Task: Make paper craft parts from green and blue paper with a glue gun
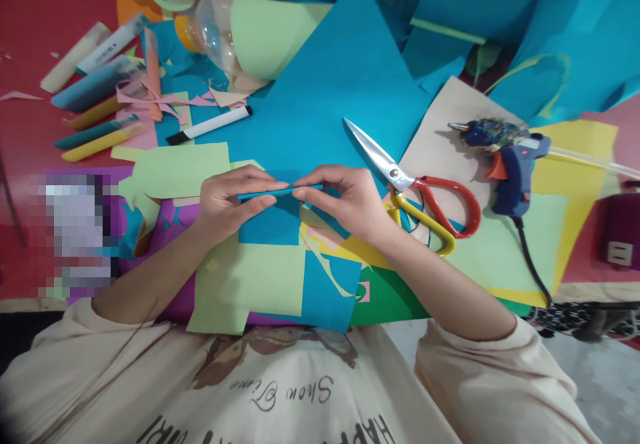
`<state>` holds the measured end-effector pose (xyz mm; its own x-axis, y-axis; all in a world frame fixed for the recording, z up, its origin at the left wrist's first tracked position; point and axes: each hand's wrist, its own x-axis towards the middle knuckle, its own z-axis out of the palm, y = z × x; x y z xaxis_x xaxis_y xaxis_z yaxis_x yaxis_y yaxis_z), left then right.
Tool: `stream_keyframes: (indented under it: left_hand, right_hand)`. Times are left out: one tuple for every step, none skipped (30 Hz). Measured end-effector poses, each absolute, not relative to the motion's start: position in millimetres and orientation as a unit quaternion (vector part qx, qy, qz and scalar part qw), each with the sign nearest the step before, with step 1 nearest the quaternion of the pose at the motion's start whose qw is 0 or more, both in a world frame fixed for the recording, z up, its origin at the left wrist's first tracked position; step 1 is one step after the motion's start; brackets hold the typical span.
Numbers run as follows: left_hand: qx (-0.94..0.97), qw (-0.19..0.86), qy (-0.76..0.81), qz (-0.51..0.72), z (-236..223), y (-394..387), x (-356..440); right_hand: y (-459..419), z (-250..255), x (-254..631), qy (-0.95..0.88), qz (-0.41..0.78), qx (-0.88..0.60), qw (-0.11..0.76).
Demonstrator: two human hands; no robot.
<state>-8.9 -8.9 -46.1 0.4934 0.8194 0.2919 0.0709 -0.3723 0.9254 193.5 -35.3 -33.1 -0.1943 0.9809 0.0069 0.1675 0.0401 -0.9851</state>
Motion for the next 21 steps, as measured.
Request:
stream_keyframes:
  left_hand:
    - [0.718, 0.475, 0.309, 0.404, -46.1, -9.1, -8.7]
    - [0.71, 0.481, 0.313, 0.408, -46.0, -9.2, -8.6]
    - [0.702, 0.486, 0.318, 0.412, -45.8, -9.3, -8.6]
    - [0.696, 0.489, 0.325, 0.413, -45.5, -9.4, -8.7]
    - [0.691, 0.492, 0.332, 0.414, -45.2, -9.5, -9.0]
    - [0.686, 0.494, 0.339, 0.413, -45.0, -9.5, -9.3]
    - [0.682, 0.498, 0.344, 0.411, -44.8, -9.5, -9.6]
    - [0.679, 0.503, 0.346, 0.408, -44.7, -9.5, -9.9]
    - [0.676, 0.509, 0.345, 0.406, -44.7, -9.5, -10.1]
    - [0.673, 0.516, 0.343, 0.405, -44.8, -9.4, -10.2]
    - [0.669, 0.521, 0.341, 0.404, -44.8, -9.3, -10.2]
    - [0.666, 0.526, 0.34, 0.405, -44.8, -9.2, -10.1]
    - [0.662, 0.531, 0.34, 0.405, -44.7, -9.1, -9.9]
    - [0.658, 0.536, 0.342, 0.404, -44.6, -9.0, -9.7]
    - [0.653, 0.541, 0.346, 0.402, -44.4, -8.9, -9.6]
    - [0.648, 0.547, 0.351, 0.397, -44.3, -9.0, -9.4]
    - [0.644, 0.553, 0.356, 0.392, -44.2, -9.1, -9.3]
    - [0.639, 0.559, 0.358, 0.389, -44.3, -9.3, -9.2]
    - [0.635, 0.563, 0.358, 0.388, -44.4, -9.5, -9.1]
    - [0.634, 0.565, 0.358, 0.388, -44.6, -9.9, -9.0]
    - [0.633, 0.563, 0.359, 0.391, -44.9, -10.2, -9.0]
  right_hand:
    - [-35.3, -34.1, 193.6, -0.586, 0.499, -0.481, 0.42]
    - [-35.2, -35.1, 193.8, -0.578, 0.504, -0.477, 0.43]
    - [-35.3, -35.9, 194.1, -0.57, 0.511, -0.473, 0.437]
    - [-35.4, -36.5, 194.5, -0.562, 0.519, -0.47, 0.44]
    - [-35.6, -36.7, 195.0, -0.557, 0.527, -0.47, 0.437]
    - [-36.0, -36.6, 195.5, -0.552, 0.534, -0.474, 0.43]
    - [-36.4, -36.2, 196.1, -0.548, 0.539, -0.479, 0.424]
    - [-37.0, -35.5, 196.5, -0.544, 0.542, -0.484, 0.419]
    - [-37.6, -34.8, 196.8, -0.54, 0.545, -0.488, 0.417]
    - [-38.2, -34.0, 197.0, -0.536, 0.548, -0.489, 0.417]
    - [-38.7, -33.3, 197.1, -0.533, 0.551, -0.489, 0.417]
    - [-39.1, -32.7, 197.0, -0.531, 0.553, -0.487, 0.419]
    - [-39.4, -32.3, 196.9, -0.532, 0.553, -0.486, 0.419]
    - [-39.5, -32.0, 196.7, -0.535, 0.551, -0.485, 0.42]
    - [-39.5, -31.8, 196.6, -0.54, 0.546, -0.483, 0.421]
    - [-39.5, -31.6, 196.5, -0.547, 0.54, -0.479, 0.424]
    - [-39.3, -31.5, 196.6, -0.554, 0.535, -0.474, 0.426]
    - [-39.2, -31.3, 196.7, -0.562, 0.531, -0.468, 0.428]
    - [-39.1, -31.2, 196.8, -0.568, 0.527, -0.462, 0.431]
    - [-39.1, -31.0, 196.9, -0.574, 0.524, -0.456, 0.434]
    - [-39.1, -30.9, 197.0, -0.578, 0.521, -0.453, 0.435]
